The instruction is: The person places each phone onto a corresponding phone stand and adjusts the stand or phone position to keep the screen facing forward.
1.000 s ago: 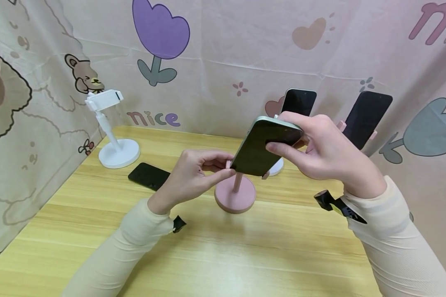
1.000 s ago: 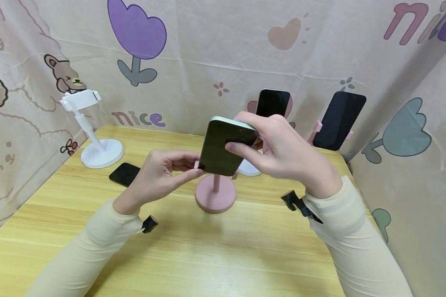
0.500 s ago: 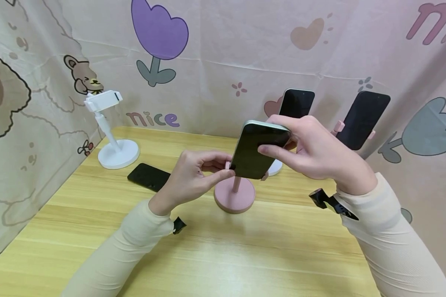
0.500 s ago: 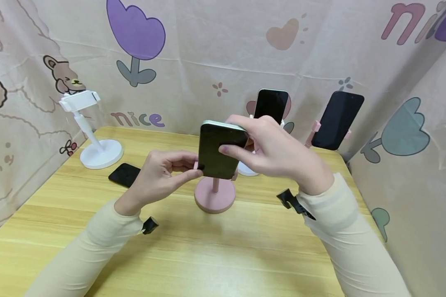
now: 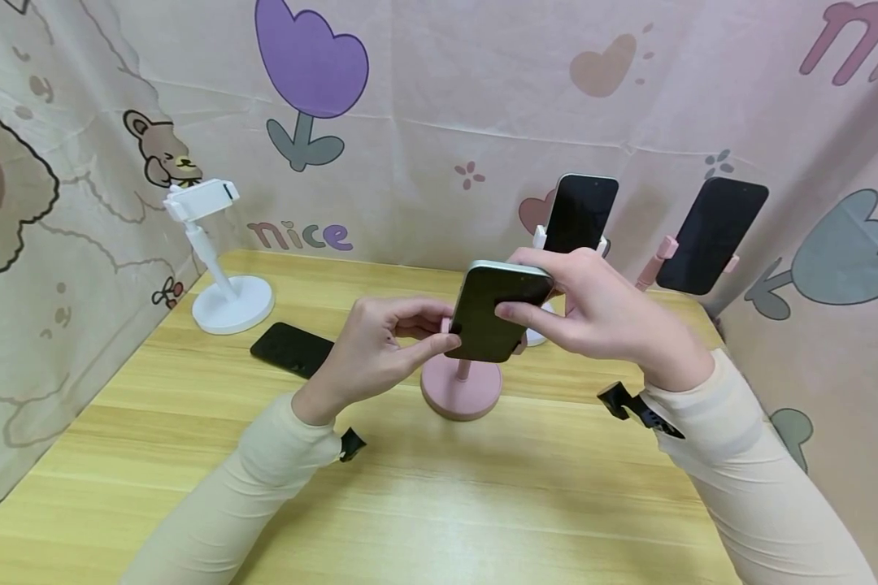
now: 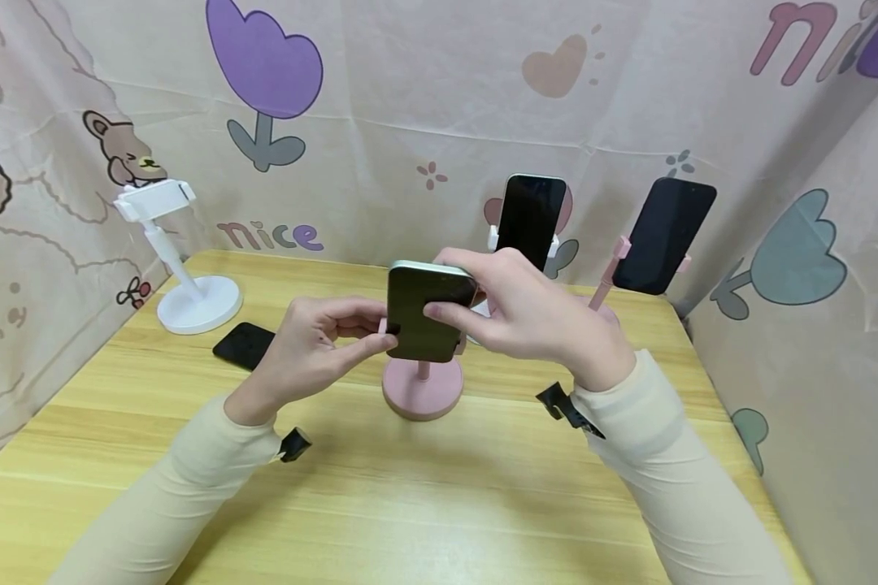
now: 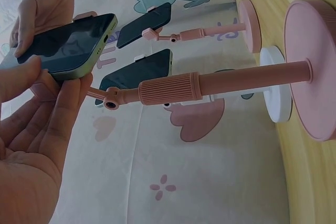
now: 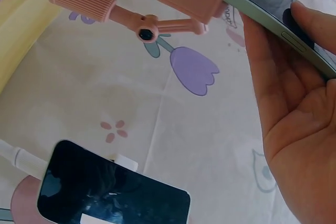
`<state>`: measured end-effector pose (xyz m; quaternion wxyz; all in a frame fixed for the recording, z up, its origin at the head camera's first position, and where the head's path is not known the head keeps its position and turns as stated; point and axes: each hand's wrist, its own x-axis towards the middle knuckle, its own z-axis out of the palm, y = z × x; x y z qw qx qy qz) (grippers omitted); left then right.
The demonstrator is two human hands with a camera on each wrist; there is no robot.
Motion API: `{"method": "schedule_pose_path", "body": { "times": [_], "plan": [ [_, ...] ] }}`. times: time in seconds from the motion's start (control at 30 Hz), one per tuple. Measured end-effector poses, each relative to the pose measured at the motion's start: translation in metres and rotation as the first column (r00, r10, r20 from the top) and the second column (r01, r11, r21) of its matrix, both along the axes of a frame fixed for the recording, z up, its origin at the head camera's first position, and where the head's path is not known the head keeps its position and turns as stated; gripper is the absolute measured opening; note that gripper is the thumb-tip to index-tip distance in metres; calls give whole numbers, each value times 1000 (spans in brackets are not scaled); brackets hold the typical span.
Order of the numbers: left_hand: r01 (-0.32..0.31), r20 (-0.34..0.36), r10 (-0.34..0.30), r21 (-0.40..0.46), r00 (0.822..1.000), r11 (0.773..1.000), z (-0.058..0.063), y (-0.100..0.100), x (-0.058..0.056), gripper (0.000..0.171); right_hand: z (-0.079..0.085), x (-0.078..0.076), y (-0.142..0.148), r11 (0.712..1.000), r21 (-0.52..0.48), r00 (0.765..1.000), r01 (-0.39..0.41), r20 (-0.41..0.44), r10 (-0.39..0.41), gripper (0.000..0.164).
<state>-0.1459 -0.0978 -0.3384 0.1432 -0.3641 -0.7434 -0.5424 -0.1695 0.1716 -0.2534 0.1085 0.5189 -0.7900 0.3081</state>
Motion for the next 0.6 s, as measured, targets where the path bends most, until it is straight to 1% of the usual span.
{"method": "schedule_pose_path", "body": {
  "times": [0.1,0.33,0.6],
  "plan": [
    [4,1,-4,0,1000,1000,0,0,0,20,-3,0,0,1000,1,1000,7,-14,-7,22],
    [15,-6,-15,9,1000,1000,-1,1,0,18,-10,0,0,1000,9,1000,8,15,-8,19],
    [13,-7,-13,8,1000,1000,0,2,0,19,-18,1,0,1000,-16,999,26,19,-26,23]
  ]
}}
